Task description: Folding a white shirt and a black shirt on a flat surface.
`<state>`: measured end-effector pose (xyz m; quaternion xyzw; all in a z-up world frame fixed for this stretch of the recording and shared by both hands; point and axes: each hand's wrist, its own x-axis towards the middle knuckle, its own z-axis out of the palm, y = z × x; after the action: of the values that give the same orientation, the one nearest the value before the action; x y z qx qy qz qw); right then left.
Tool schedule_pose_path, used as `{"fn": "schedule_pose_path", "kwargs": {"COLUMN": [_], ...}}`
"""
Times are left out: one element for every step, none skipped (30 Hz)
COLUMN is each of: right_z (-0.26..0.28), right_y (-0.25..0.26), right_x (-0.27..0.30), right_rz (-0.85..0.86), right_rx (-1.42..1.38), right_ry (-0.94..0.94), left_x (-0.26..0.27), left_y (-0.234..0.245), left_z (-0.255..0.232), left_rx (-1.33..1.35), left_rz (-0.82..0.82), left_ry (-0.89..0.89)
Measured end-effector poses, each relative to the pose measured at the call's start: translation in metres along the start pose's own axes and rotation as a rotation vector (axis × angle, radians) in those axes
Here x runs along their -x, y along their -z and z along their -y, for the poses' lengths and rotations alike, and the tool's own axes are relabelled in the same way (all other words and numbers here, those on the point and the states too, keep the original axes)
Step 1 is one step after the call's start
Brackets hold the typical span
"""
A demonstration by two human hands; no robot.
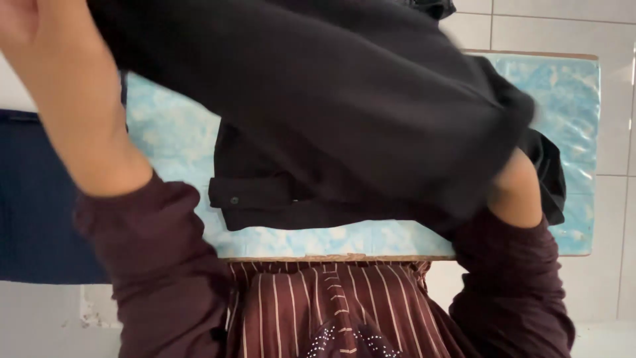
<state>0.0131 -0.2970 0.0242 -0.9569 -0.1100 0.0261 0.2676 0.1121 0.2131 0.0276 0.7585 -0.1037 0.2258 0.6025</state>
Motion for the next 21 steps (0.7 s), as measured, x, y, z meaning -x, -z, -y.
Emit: {"fn": "schedule_pose_path", "kwargs": {"right_z": [0.015, 0.029, 0.043, 0.072, 0.101, 0.129, 0.142, 0.155, 0.167, 0.173, 0.179, 0.185, 0.184, 0.182, 0.181, 0.163, 0.145, 0.128, 0.122, 0.117, 0.112], "right_y": [0.002, 0.004, 0.007, 0.015, 0.023, 0.030, 0.034, 0.037, 0.042, 0.042, 0.041, 0.040, 0.038, 0.036, 0.033, 0.023, 0.012, 0.001, -0.002, -0.005, -0.009], "right_x": [0.002, 0.003, 0.003, 0.011, 0.019, 0.028, 0.034, 0.039, 0.043, 0.046, 0.046, 0.046, 0.050, 0.053, 0.057, 0.072, 0.086, 0.101, 0.103, 0.105, 0.106], "right_rz": [-0.001, 0.130, 0.257, 0.251, 0.139, 0.022, 0.034, 0.128, 0.220, 0.225, 0.238, 0.253, 0.252, 0.271, 0.290, 0.288, 0.178, 0.067, 0.069, -0.001, -0.075], "right_rx": [0.000, 0.160, 0.322, 0.324, 0.100, -0.125, -0.131, -0.232, -0.326, -0.325, -0.431, -0.537, -0.537, -0.520, -0.503, -0.504, -0.478, -0.449, -0.455, -0.441, -0.430], "right_ry": [-0.001, 0.067, 0.136, 0.137, 0.292, 0.442, 0.429, 0.702, 0.979, 0.969, 1.084, 1.197, 1.189, 1.268, 1.344, 1.333, 1.407, 1.480, 1.481, 1.533, 1.588], "left_x": [0.000, 0.000, -0.002, 0.006, 0.017, 0.028, 0.045, 0.063, 0.078, 0.098, 0.116, 0.132, 0.135, 0.136, 0.138, 0.139, 0.139, 0.139, 0.140, 0.140, 0.140], "left_y": [-0.007, -0.014, -0.021, -0.043, -0.066, -0.088, -0.106, -0.124, -0.144, -0.157, -0.170, -0.183, -0.186, -0.190, -0.193, -0.193, -0.193, -0.192, -0.192, -0.191, -0.187], "left_z": [0.000, 0.000, -0.001, -0.025, -0.048, -0.071, -0.071, -0.073, -0.074, -0.071, -0.068, -0.066, -0.064, -0.061, -0.059, -0.052, -0.045, -0.037, -0.030, -0.023, -0.015], "left_rx": [0.001, -0.240, -0.481, -0.480, -0.485, -0.489, -0.486, -0.445, -0.390, -0.381, -0.366, -0.351, -0.344, -0.418, -0.489, -0.482, -0.484, -0.486, -0.489, -0.490, -0.496], "left_rz": [0.001, -0.034, -0.071, -0.073, 0.037, 0.149, 0.160, 0.336, 0.506, 0.510, 0.566, 0.622, 0.628, 0.540, 0.454, 0.463, 0.447, 0.432, 0.432, 0.477, 0.520], "left_ry": [0.000, -0.109, -0.224, -0.230, -0.259, -0.286, -0.272, -0.252, -0.248, -0.242, -0.200, -0.157, -0.157, -0.178, -0.200, -0.199, -0.143, -0.086, -0.081, -0.049, -0.016]}}
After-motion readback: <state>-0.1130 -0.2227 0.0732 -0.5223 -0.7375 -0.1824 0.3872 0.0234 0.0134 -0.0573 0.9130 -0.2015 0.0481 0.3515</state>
